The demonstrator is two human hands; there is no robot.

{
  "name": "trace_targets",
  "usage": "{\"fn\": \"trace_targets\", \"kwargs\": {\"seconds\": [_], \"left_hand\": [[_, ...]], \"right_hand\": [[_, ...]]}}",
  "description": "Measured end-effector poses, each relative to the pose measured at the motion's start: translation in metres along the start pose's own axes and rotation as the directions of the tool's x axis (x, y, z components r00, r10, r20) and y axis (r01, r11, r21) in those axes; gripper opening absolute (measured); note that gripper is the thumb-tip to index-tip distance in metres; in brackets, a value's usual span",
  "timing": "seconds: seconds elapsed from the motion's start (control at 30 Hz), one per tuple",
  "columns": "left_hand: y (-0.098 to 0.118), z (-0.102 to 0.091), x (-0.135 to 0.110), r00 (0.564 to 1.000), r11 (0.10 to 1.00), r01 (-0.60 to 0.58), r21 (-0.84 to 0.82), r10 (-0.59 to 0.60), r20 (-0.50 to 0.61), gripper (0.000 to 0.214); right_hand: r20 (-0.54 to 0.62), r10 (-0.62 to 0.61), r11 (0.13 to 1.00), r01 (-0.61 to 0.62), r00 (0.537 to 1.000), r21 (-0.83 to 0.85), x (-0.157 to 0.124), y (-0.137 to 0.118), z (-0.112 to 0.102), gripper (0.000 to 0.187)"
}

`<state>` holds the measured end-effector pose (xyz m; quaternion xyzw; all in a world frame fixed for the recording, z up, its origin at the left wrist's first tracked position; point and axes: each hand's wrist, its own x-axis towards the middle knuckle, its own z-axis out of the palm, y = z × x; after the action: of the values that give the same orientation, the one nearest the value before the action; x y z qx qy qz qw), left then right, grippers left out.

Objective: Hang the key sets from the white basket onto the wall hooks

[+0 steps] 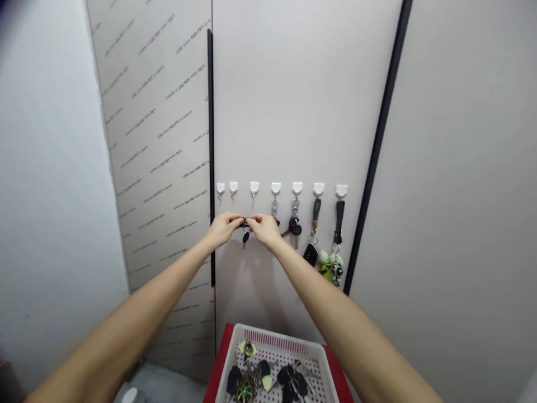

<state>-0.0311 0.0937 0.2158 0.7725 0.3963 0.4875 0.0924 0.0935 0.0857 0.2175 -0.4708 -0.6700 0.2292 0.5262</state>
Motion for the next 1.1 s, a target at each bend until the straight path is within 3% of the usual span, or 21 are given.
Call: {"fn": "trace_targets", "kwargs": {"seconds": [0.2,0.3,0.4,0.53,0.7,0.8,0.97,1.1], "left_hand": [[0.001,0.0,0.0,0.998,0.968,-0.059,0.246,0.059,0.007,0.027],[0.0,0.0,0.0,0.992,0.938,-0.098,0.334,0.12,-0.045,0.027],[0.004,0.0,0.007,0.983,0.945,-0.076,0.319,0.125,-0.135,0.028],[0.011,0.0,0.026,0.989,0.982,-0.029,0.187,0.056,-0.139,0.025],[0.015,0.004,0.052,0.981,0.989,0.129,0.071,-0.117,-0.153,0.028],[0.016,0.008,0.058,0.962,0.972,0.223,0.07,-0.208,-0.177,0.023],[0.008,0.015,0.046,0.954,0.952,0.293,0.091,-0.284,-0.097,0.021],[-0.013,0.025,0.011,0.951,0.951,0.308,0.031,-0.307,-0.023,0.024]], "right_hand": [[0.02,0.071,0.993,-0.072,0.997,0.098,0.002,0.006,0.0,0.012],[-0.031,-0.006,1.0,0.006,1.0,-0.011,0.008,0.004,-0.002,0.012],[-0.091,-0.119,0.985,0.107,0.989,-0.133,0.019,-0.004,-0.006,0.014],[-0.155,-0.225,0.943,0.175,0.962,-0.282,0.036,-0.021,-0.011,0.017],[-0.259,-0.269,0.875,0.123,0.928,-0.468,0.053,-0.033,-0.012,0.019],[-0.258,-0.277,0.822,0.089,0.926,-0.562,0.058,-0.035,-0.011,0.021],[-0.202,-0.271,0.807,0.107,0.941,-0.581,0.047,-0.03,-0.013,0.025],[-0.147,-0.289,0.815,0.162,0.946,-0.557,0.009,-0.007,-0.022,0.025]]}}
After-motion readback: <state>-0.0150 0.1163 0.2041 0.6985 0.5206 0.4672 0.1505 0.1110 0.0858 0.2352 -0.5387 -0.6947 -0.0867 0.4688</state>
